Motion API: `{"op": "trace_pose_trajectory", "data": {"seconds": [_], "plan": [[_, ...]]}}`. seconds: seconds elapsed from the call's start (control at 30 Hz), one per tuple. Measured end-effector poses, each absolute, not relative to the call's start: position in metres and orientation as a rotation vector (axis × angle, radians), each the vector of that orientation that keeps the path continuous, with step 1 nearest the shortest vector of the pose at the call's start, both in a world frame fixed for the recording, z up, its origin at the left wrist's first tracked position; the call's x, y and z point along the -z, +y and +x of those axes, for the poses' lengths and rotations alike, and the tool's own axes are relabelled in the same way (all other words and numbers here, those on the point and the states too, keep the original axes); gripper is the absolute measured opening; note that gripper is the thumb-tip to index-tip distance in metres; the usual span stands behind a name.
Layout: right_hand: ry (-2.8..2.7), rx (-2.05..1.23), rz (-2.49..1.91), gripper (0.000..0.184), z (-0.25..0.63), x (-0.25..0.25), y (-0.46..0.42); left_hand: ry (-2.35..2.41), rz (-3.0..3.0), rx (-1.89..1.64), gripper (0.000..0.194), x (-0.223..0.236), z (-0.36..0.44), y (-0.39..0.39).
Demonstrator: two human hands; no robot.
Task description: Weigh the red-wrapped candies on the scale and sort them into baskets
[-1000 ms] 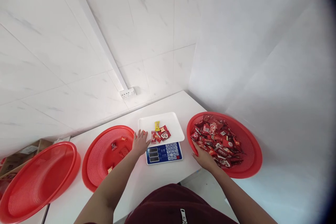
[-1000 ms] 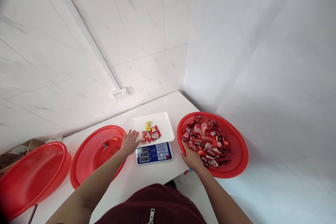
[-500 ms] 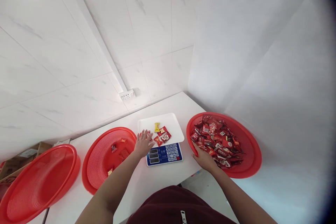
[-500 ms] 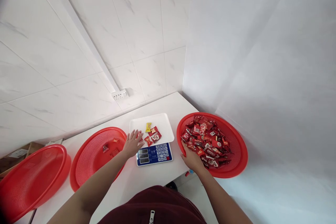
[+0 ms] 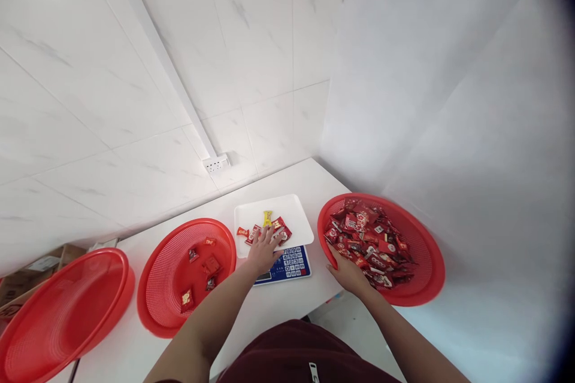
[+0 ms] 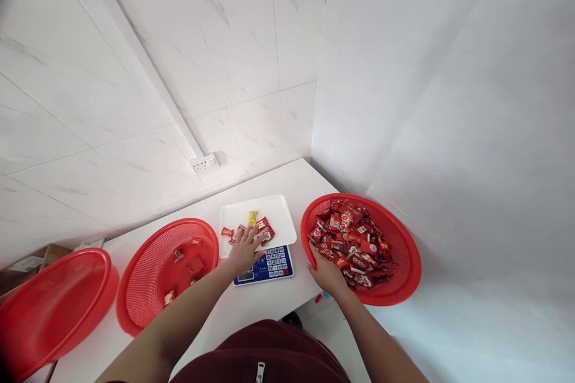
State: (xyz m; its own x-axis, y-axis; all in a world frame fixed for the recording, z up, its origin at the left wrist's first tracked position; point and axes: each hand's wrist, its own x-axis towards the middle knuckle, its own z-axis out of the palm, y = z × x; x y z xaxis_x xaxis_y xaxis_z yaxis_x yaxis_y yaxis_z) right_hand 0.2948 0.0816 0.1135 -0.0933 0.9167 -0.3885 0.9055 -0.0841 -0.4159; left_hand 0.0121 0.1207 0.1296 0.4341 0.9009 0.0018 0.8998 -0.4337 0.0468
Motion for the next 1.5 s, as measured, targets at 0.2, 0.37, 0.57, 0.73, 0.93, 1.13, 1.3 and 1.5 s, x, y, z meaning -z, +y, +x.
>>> {"op": "trace_pose_trajectory", "data": {"seconds": [0.2,0.37,0.57,0.73,0.93,1.13,1.3,1.5], "plan": [[-2.096,-0.932,-2.098,0.066,0.296,-0.112,0.082,1.574,2.621,0.005,0.051,-0.133,0.024,0.126],[-2.093,-0.947,-2.084,0.065,0.296,-0.114,0.082,1.579,2.482,0.052,0.062,-0.14,0.027,0.142],[-2.093,-0.969,-2.079,0.065,0.296,-0.114,0.082,1.667,2.409,0.033,0.066,-0.142,0.03,0.151],[-2.087,-0.975,-2.05,0.065,0.297,-0.111,0.083,1.743,2.292,0.087,0.068,-0.145,0.02,0.156],[-2.093,-0.968,-2.005,0.064,0.299,-0.107,0.083,1.91,2.255,0.031,0.068,-0.164,-0.025,0.13],[-2.094,-0.972,-1.985,0.065,0.301,-0.1,0.084,1.977,2.176,0.312,0.063,-0.16,-0.089,0.049],[-2.099,-1.001,-2.027,0.066,0.302,-0.096,0.085,1.929,2.206,0.172,0.035,-0.163,-0.087,-0.001],[-2.089,-1.01,-2.035,0.067,0.301,-0.096,0.085,2.115,2.164,-0.068,0.039,-0.186,-0.112,0.027]]}}
